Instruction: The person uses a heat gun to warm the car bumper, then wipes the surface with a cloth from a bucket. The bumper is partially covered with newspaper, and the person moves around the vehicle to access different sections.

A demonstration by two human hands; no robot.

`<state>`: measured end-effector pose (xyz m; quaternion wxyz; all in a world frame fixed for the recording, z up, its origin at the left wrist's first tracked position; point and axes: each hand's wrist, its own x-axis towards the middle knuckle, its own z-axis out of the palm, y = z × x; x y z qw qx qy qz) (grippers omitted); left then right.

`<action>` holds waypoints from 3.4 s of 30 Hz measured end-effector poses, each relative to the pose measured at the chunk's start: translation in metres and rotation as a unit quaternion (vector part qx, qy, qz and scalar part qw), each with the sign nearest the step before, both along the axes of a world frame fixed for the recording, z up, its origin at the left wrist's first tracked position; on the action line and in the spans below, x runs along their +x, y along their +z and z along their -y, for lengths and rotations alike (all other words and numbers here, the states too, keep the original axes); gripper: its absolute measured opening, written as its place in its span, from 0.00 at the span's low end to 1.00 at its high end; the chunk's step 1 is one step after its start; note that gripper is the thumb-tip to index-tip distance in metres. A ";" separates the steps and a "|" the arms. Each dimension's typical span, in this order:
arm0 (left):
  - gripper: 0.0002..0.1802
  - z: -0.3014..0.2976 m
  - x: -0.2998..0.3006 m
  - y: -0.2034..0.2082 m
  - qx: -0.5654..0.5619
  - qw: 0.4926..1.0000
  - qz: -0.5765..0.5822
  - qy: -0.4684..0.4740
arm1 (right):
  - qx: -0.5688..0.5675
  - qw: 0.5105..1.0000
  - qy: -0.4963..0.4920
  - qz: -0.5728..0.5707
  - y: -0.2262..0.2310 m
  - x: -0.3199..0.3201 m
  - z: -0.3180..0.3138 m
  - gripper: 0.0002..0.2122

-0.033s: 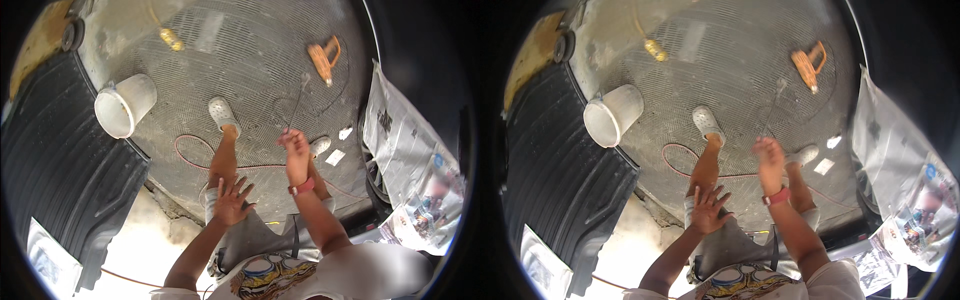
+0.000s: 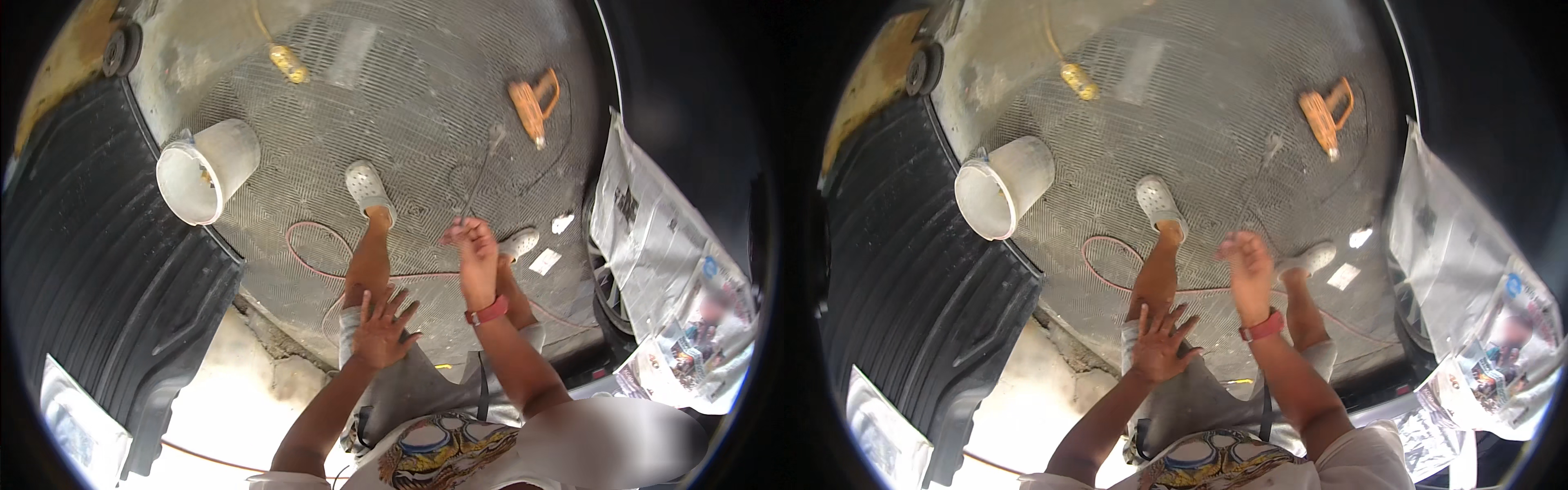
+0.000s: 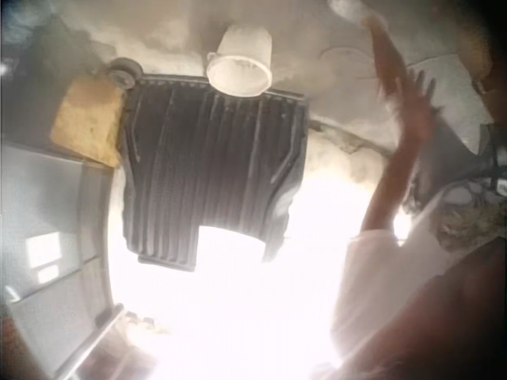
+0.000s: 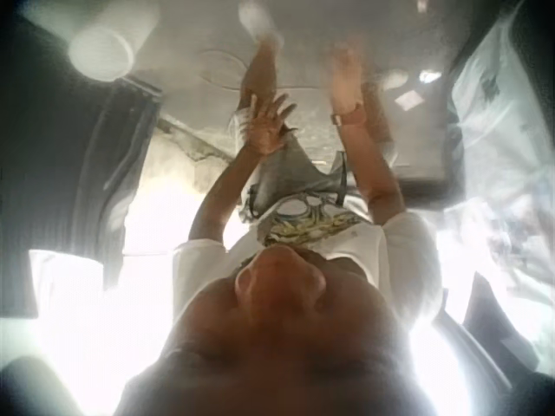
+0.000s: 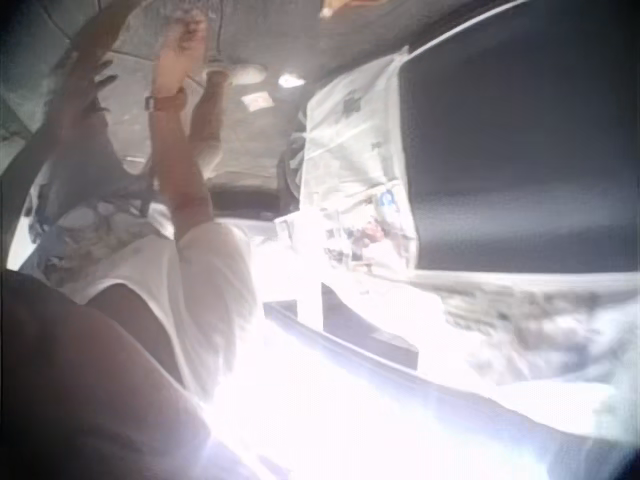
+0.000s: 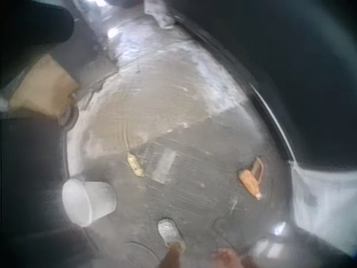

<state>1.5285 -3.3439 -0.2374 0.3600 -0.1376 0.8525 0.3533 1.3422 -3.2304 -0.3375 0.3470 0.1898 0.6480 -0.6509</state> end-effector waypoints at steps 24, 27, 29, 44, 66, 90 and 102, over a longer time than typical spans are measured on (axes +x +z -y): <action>0.33 0.151 0.064 0.005 0.106 0.957 0.037 0.268 | 0.329 0.570 0.627 -0.416 -0.264 -0.068 0.479 0.14; 0.31 0.145 0.067 0.005 0.111 0.940 0.045 0.320 | 0.330 0.512 0.657 -0.445 -0.281 -0.069 0.484 0.14; 0.30 0.145 0.069 0.001 0.111 0.933 0.036 0.341 | 0.380 0.471 0.635 -0.480 -0.313 -0.084 0.478 0.14; 0.28 0.131 0.062 0.002 0.096 0.900 0.023 0.424 | 0.399 0.451 0.656 -0.455 -0.305 -0.051 0.478 0.15; 0.27 0.136 0.057 -0.001 0.101 0.905 0.042 0.412 | 0.354 0.411 0.748 -0.383 -0.306 -0.056 0.545 0.15; 0.28 0.108 -0.047 0.000 -0.011 0.980 0.085 0.180 | 0.614 0.767 0.188 0.000 -0.352 -0.353 -0.085 0.32; 0.22 0.093 -0.076 -0.009 -0.029 0.995 0.044 0.091 | 0.358 0.795 0.487 -0.037 -0.341 -0.287 -0.005 0.39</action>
